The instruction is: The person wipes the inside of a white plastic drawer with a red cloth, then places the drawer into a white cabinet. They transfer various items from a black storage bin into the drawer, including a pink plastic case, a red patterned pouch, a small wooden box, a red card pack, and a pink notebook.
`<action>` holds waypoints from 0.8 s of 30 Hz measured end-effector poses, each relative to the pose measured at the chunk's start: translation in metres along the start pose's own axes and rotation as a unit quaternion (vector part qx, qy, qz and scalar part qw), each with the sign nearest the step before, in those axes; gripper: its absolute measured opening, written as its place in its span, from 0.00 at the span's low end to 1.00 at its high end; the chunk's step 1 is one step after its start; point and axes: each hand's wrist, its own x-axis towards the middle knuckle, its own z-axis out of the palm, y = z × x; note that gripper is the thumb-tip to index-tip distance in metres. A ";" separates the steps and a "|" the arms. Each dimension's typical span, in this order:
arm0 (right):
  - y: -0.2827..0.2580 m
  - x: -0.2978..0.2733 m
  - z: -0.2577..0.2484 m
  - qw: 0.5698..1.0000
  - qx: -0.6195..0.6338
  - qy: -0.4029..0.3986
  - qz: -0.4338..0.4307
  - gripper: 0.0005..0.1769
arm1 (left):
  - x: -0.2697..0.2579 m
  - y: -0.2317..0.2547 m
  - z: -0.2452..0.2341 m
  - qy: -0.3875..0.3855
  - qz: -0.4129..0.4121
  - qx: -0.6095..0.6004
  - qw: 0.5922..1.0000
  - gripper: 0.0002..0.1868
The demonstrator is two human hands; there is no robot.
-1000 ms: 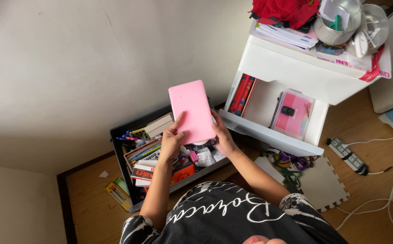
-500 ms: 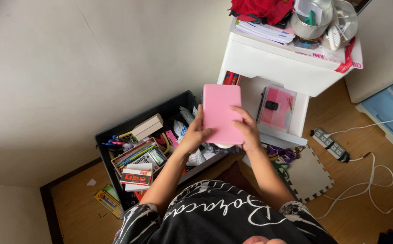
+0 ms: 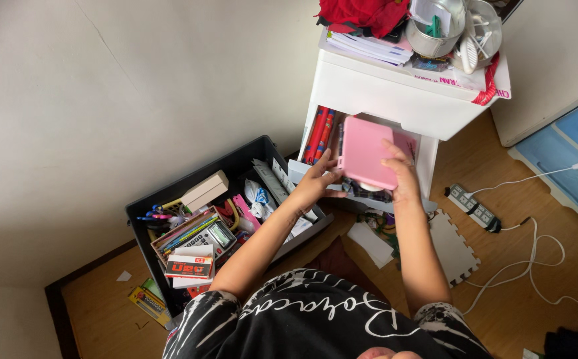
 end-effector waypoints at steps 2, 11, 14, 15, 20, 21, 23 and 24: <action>-0.002 0.013 -0.015 0.999 0.002 -0.023 -0.035 0.33 | 0.012 -0.017 -0.010 0.003 0.002 -0.006 1.000 0.44; 0.029 0.048 -0.036 0.989 0.119 -0.091 0.012 0.33 | 0.045 -0.039 -0.039 0.049 0.119 0.271 0.954 0.20; 0.021 0.051 -0.051 0.985 0.141 -0.099 0.002 0.34 | 0.043 -0.024 -0.041 0.080 0.174 0.354 0.915 0.17; 0.018 0.053 -0.056 0.986 0.135 -0.102 0.005 0.34 | 0.044 -0.019 -0.040 0.073 0.178 0.362 0.912 0.17; 0.012 0.060 -0.083 0.988 0.075 -0.132 -0.007 0.34 | 0.073 -0.018 -0.035 0.002 0.234 0.483 0.844 0.17; 0.012 0.060 -0.090 0.986 0.083 -0.146 -0.001 0.34 | 0.085 -0.022 -0.032 -0.016 0.228 0.510 0.829 0.18; 0.012 0.058 -0.101 0.980 0.100 -0.173 0.013 0.35 | 0.111 -0.031 -0.025 -0.055 0.217 0.562 0.796 0.19; 0.013 0.057 -0.105 0.984 0.101 -0.146 0.024 0.35 | 0.124 -0.035 -0.023 -0.083 0.207 0.593 0.774 0.18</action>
